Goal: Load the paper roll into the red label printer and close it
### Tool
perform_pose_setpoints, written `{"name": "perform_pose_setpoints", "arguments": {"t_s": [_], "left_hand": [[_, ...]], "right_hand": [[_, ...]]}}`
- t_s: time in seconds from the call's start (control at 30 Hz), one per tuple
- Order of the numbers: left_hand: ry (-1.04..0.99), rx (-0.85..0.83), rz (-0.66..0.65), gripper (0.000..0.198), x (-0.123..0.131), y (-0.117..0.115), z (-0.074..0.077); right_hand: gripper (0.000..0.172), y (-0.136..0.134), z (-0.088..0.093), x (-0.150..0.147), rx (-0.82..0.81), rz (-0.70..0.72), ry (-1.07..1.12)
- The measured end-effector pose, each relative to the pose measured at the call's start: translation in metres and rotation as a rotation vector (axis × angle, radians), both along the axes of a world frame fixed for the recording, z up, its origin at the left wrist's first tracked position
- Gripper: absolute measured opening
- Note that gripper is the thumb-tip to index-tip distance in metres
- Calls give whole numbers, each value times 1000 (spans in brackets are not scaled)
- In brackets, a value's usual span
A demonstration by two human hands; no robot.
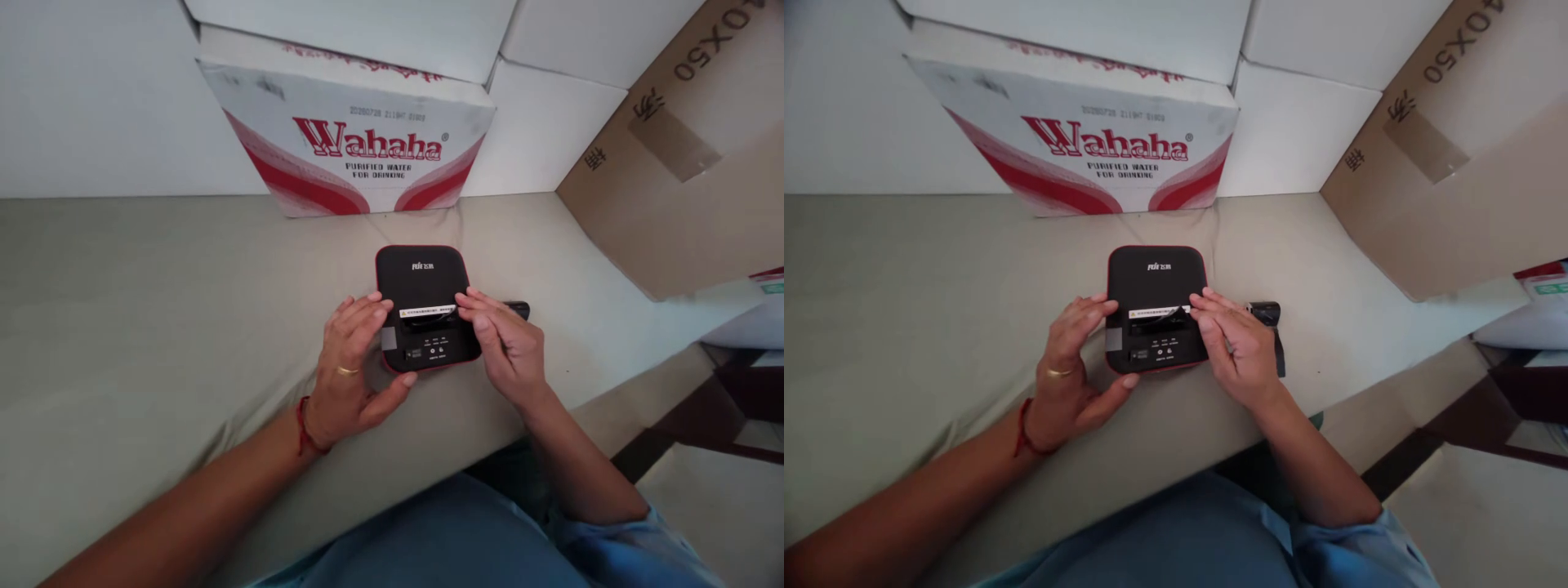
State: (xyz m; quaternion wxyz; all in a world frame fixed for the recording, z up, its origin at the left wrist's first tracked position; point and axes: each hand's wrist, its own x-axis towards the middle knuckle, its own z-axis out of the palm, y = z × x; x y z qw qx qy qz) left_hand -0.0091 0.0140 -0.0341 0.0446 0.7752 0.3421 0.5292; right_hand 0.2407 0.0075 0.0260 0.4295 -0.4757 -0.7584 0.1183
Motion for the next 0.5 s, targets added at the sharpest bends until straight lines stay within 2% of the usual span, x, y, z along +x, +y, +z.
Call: {"name": "perform_pose_setpoints", "arguments": {"t_s": [0.17,0.33,0.5], "left_hand": [[18,148,90,52,-1,-1,-1],[-10,63,90,32,-9,1,3],[29,140,100,30,-16,4,6]], "right_hand": [[37,1,12,-5,-66,17,99],[42,-3,22,-15,116,239,-42],[35,-15,13,-18,217,204,-112]]}}
